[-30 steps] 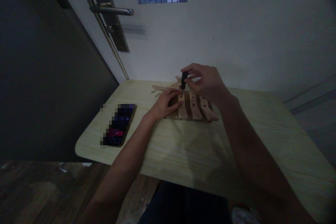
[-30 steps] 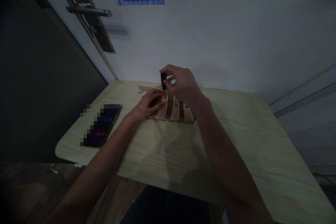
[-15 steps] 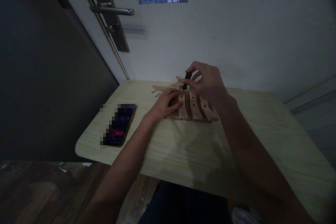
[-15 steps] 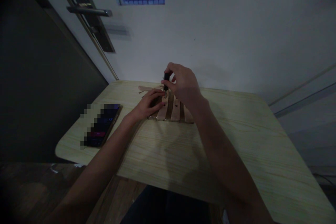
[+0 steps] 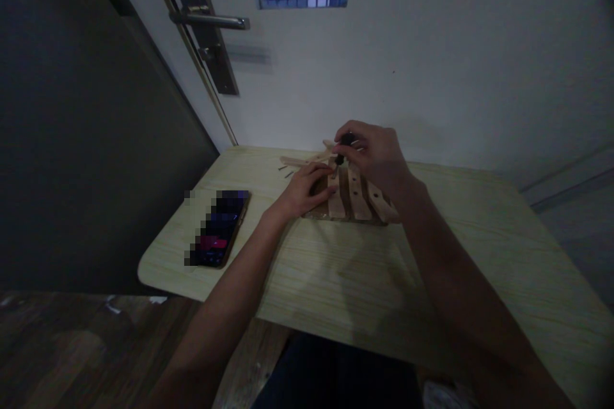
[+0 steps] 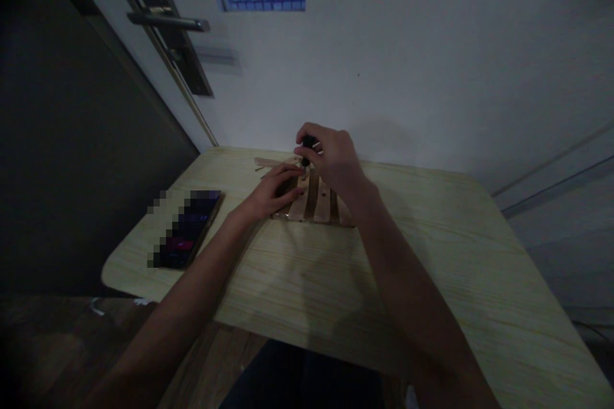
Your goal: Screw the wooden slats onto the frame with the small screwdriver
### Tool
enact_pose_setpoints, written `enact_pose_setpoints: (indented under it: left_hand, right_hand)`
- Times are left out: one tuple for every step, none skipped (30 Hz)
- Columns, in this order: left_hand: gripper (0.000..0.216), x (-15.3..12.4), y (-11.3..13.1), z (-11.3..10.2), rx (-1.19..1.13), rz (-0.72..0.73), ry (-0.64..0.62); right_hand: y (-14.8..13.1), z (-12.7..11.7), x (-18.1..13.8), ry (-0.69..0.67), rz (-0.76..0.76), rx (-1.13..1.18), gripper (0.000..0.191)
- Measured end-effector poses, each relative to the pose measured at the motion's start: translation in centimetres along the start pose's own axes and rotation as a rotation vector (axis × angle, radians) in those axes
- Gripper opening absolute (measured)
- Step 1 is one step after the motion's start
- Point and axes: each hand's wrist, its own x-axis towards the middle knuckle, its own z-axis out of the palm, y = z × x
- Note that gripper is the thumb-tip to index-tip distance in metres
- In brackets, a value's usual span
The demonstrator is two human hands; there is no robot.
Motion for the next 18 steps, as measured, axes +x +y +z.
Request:
enact_pose_setpoints:
  left_hand:
    - [0.036,0.02,0.05,-0.02,0.005,-0.003,0.0]
    - [0.036,0.03,0.1,-0.04,0.01,-0.008,-0.003]
    - [0.036,0.04,0.13,-0.05,0.013,-0.013,-0.007]
    - [0.035,0.05,0.15,-0.06,0.014,-0.017,-0.01]
    - [0.035,0.05,0.15,-0.06,0.012,-0.02,-0.013]
    - [0.035,0.04,0.15,-0.06,0.009,-0.022,-0.014]
    - [0.035,0.03,0.14,-0.06,0.005,-0.023,-0.012]
    - [0.035,0.02,0.13,-0.07,-0.001,-0.023,-0.009]
    - [0.036,0.0,0.12,-0.08,-0.006,-0.024,-0.004]
    - [0.036,-0.02,0.12,-0.09,-0.009,-0.026,-0.002]
    - [0.036,-0.04,0.13,-0.11,-0.01,-0.028,-0.002]
    - [0.037,-0.05,0.14,-0.13,-0.01,-0.029,-0.003]
    - [0.037,-0.06,0.16,-0.15,-0.009,-0.028,-0.004]
    - [0.037,-0.06,0.18,-0.17,-0.008,-0.029,-0.006]
    - [0.037,-0.06,0.2,-0.17,-0.008,-0.029,-0.005]
    - [0.036,-0.06,0.21,-0.17,-0.008,-0.03,-0.003]
    - [0.036,-0.05,0.22,-0.17,-0.008,-0.03,-0.002]
    - [0.036,-0.04,0.22,-0.16,-0.009,-0.031,-0.003]
  right_hand:
    - [0.12,-0.03,-0.01,-0.013,-0.009,0.0,0.014]
    - [0.24,-0.04,-0.05,-0.025,-0.013,-0.001,0.017]
    - [0.34,-0.04,-0.12,-0.033,-0.011,-0.006,0.022]
    - [0.41,-0.03,-0.2,-0.039,-0.008,-0.013,0.028]
    - [0.45,-0.03,-0.28,-0.042,-0.01,-0.024,0.033]
    - [0.45,-0.03,-0.36,-0.039,-0.015,-0.038,0.035]
    - [0.41,-0.05,-0.4,-0.031,-0.023,-0.053,0.036]
    - [0.33,-0.09,-0.42,-0.024,-0.028,-0.068,0.035]
    - [0.21,-0.15,-0.4,-0.019,-0.029,-0.084,0.032]
    - [0.07,-0.23,-0.35,-0.013,-0.024,-0.103,0.03]
    - [-0.08,-0.31,-0.28,-0.004,-0.014,-0.124,0.029]
    - [-0.22,-0.39,-0.21,0.006,-0.003,-0.145,0.029]
    - [-0.33,-0.46,-0.14,0.014,0.006,-0.164,0.028]
    - [-0.38,-0.49,-0.08,0.018,0.01,-0.181,0.025]
    - [-0.36,-0.49,-0.04,0.018,0.008,-0.19,0.022]
    - [-0.25,-0.45,-0.03,0.011,0.001,-0.191,0.02]
    - [-0.07,-0.38,-0.05,0.002,-0.013,-0.185,0.02]
    - [0.19,-0.27,-0.09,-0.006,-0.032,-0.175,0.023]
